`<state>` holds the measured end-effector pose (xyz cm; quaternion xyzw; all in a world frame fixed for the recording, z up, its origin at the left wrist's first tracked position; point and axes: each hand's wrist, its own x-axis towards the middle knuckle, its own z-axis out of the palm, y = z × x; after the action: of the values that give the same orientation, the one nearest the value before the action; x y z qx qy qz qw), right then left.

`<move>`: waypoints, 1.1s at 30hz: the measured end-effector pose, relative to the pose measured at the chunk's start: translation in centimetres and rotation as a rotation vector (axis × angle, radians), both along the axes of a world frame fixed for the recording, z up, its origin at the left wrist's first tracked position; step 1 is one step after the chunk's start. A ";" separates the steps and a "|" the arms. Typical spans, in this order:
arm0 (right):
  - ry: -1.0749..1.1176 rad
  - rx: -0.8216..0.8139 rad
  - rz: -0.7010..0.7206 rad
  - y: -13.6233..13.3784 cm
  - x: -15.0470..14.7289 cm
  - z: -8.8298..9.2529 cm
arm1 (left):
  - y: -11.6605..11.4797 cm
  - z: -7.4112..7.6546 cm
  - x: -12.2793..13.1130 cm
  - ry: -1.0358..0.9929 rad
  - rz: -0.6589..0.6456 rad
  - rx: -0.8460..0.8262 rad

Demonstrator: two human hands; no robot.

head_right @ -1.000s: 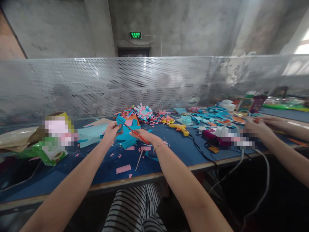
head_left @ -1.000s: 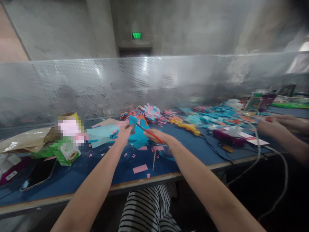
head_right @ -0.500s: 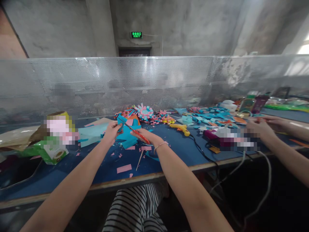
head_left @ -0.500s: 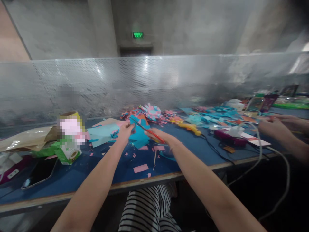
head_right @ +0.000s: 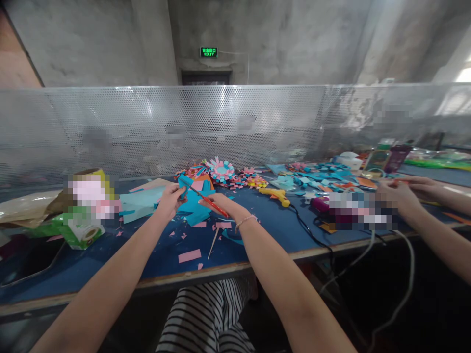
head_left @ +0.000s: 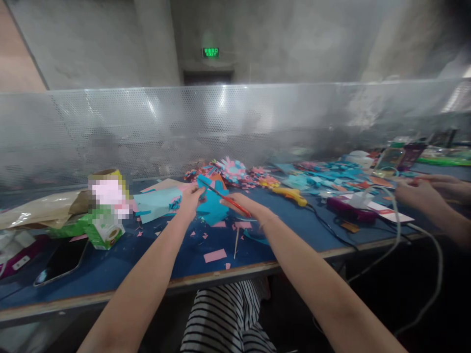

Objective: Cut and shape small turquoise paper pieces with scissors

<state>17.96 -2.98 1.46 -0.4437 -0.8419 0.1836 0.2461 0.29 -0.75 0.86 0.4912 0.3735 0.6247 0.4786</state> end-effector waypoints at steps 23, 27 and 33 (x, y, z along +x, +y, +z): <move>0.355 -0.412 0.178 1.3 0.1 -2.2 | -0.1 -0.2 0.2 0.057 -0.015 0.005; 0.244 -0.268 0.165 0.7 0.2 -1.4 | 0.0 -0.3 0.2 0.048 -0.016 -0.003; 0.121 -0.109 0.136 -0.1 0.3 -0.5 | -0.1 -0.1 0.2 0.020 -0.033 -0.010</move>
<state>18.25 -3.10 0.91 -0.3861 -0.8426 0.2717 0.2591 0.46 -0.82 0.73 0.5011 0.3732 0.6097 0.4877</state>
